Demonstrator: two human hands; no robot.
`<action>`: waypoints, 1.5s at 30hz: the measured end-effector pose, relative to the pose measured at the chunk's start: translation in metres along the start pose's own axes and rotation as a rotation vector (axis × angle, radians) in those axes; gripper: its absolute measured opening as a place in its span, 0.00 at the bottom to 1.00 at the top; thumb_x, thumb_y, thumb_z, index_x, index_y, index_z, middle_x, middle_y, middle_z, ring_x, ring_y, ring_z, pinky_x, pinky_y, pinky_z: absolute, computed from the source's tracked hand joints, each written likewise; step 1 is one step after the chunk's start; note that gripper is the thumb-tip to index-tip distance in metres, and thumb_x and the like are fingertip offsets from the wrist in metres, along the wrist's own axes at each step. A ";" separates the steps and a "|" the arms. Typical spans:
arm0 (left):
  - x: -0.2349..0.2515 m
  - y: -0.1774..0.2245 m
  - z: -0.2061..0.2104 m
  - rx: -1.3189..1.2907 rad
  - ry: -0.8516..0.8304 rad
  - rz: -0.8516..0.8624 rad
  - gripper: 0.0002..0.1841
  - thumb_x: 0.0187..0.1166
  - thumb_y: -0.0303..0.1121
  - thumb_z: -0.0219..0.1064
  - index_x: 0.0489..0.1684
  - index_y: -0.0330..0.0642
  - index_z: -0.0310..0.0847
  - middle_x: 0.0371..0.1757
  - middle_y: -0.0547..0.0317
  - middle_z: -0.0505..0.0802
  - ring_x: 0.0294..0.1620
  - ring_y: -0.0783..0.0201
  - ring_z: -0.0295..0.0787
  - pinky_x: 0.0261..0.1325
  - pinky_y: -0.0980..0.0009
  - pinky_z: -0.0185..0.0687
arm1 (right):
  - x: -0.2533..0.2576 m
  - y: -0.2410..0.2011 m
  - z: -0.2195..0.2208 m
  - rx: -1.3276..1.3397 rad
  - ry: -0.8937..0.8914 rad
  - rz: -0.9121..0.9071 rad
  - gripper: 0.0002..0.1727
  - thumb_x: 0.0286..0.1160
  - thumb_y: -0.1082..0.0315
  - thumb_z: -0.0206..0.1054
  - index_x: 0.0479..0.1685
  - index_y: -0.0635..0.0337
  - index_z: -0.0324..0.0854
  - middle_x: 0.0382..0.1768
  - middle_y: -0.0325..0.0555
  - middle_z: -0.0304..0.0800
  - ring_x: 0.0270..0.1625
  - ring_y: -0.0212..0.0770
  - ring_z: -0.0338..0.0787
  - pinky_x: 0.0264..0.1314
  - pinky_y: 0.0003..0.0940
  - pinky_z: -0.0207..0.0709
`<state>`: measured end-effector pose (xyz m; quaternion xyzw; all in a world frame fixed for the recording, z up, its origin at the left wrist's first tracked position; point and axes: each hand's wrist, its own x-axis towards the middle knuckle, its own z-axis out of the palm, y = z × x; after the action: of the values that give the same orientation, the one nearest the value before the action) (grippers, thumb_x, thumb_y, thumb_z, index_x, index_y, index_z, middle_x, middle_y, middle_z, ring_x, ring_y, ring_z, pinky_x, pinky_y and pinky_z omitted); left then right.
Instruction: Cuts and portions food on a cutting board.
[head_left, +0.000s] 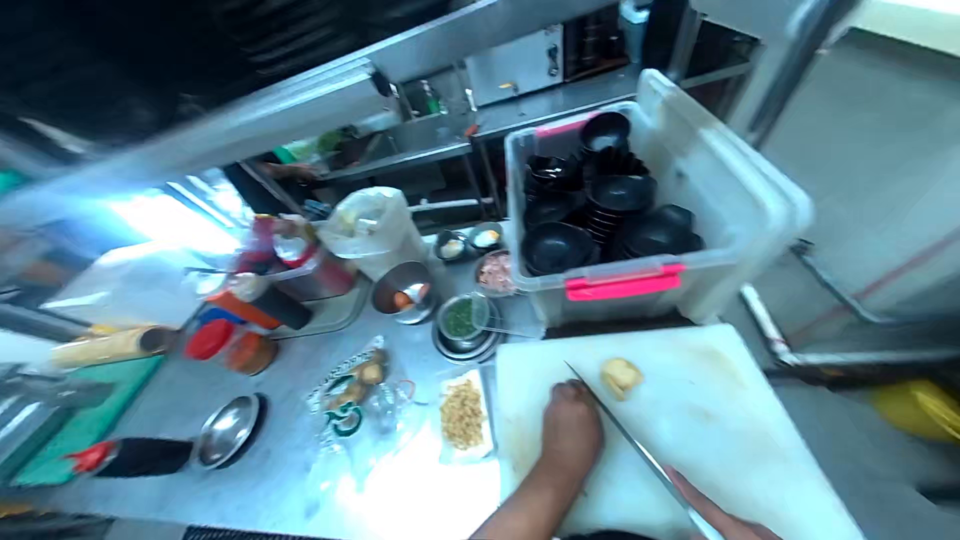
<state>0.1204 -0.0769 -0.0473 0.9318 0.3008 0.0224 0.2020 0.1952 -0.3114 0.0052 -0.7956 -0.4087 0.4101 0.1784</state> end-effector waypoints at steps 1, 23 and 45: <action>-0.002 -0.002 0.003 -0.015 0.023 0.006 0.16 0.84 0.32 0.57 0.55 0.38 0.92 0.64 0.47 0.92 0.70 0.50 0.87 0.71 0.58 0.84 | -0.002 -0.002 -0.002 0.007 0.008 -0.007 0.37 0.89 0.59 0.56 0.97 0.40 0.48 0.57 0.69 0.90 0.54 0.72 0.91 0.61 0.72 0.78; 0.001 -0.020 0.017 0.004 0.187 0.178 0.13 0.78 0.26 0.61 0.43 0.41 0.95 0.53 0.52 0.96 0.59 0.54 0.93 0.63 0.60 0.88 | 0.033 -0.011 0.005 0.037 -0.083 0.052 0.38 0.89 0.60 0.53 0.97 0.28 0.43 0.53 0.61 0.91 0.56 0.62 0.91 0.64 0.62 0.80; -0.007 -0.025 0.020 -0.113 0.249 0.154 0.13 0.78 0.23 0.61 0.47 0.36 0.93 0.54 0.46 0.95 0.60 0.51 0.92 0.65 0.59 0.88 | 0.055 -0.025 0.011 0.048 -0.046 0.041 0.39 0.88 0.61 0.53 0.97 0.27 0.44 0.48 0.62 0.92 0.51 0.63 0.92 0.58 0.63 0.81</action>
<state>0.1043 -0.0696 -0.0752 0.9293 0.2493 0.1700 0.2130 0.1917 -0.2534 -0.0138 -0.7896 -0.3863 0.4415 0.1798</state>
